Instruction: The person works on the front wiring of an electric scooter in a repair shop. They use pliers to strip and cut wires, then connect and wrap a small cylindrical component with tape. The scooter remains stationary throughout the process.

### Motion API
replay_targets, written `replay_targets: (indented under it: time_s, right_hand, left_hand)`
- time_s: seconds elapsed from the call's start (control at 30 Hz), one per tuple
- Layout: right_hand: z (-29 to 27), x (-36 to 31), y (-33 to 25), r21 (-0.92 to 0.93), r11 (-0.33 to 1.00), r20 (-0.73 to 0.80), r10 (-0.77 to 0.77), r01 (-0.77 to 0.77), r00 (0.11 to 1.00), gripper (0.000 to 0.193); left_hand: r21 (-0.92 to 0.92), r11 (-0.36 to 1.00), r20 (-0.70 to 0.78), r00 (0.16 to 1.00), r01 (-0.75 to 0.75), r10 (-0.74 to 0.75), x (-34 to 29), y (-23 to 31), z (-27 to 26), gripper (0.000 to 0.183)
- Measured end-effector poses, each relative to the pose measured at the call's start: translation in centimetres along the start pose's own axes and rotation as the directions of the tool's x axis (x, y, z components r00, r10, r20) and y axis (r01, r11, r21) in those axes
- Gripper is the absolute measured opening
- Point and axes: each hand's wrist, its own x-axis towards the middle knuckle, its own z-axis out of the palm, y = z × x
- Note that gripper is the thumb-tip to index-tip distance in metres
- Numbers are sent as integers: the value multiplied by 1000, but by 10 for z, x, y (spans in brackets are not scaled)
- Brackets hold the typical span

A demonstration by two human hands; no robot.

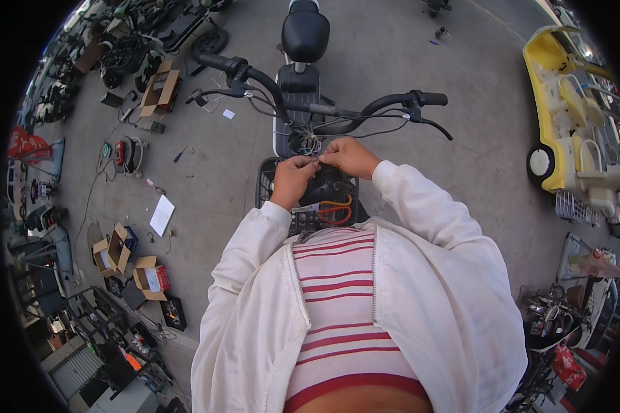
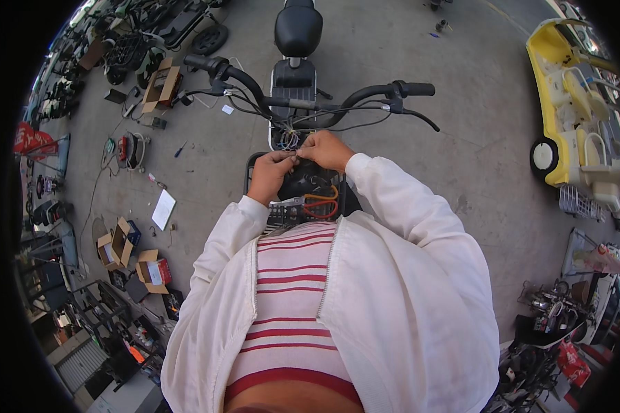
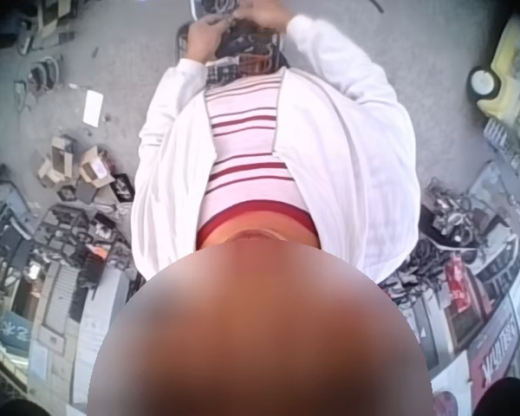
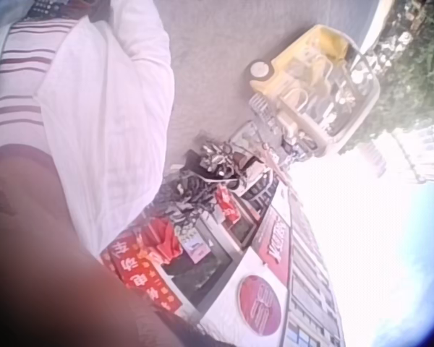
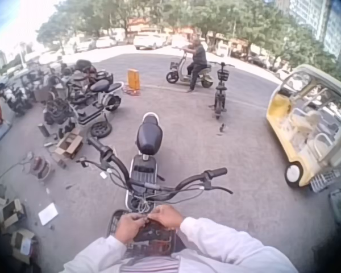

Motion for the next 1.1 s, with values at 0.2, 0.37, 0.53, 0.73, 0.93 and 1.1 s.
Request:
replay_targets:
  time_s: [0.2, 0.37, 0.53, 0.73, 0.93, 1.1]
  right_hand:
    - [-8, -20, -18, -745, 365, 146, -728, 559, 669, 10]
    - [-3, -15, -12, -700, 444, 95, -719, 560, 689, 11]
    - [9, -17, 14, 235, 942, -261, -175, 238, 949, 20]
    - [27, -48, 41, 831, 540, 164, -12, -132, 986, 60]
    - [34, -66, 21, 674, 737, 73, 4, -52, 997, 72]
    - [35, -73, 2, 648, 761, -44, 47, -7, 998, 68]
  left_hand:
    - [-34, 999, 30, 999, 35, -34, 0, 5, -3, 21]
    - [-96, 993, 65, 996, 67, -61, 1, 4, -7, 20]
    - [-280, 938, 145, 975, 206, -171, 2, 9, -12, 22]
    - [-511, 780, 258, 930, 361, -262, 8, -4, -21, 23]
    - [-576, 684, 325, 894, 447, -310, 4, 15, -13, 22]
    - [-604, 645, 381, 880, 469, -284, 9, 0, -20, 25]
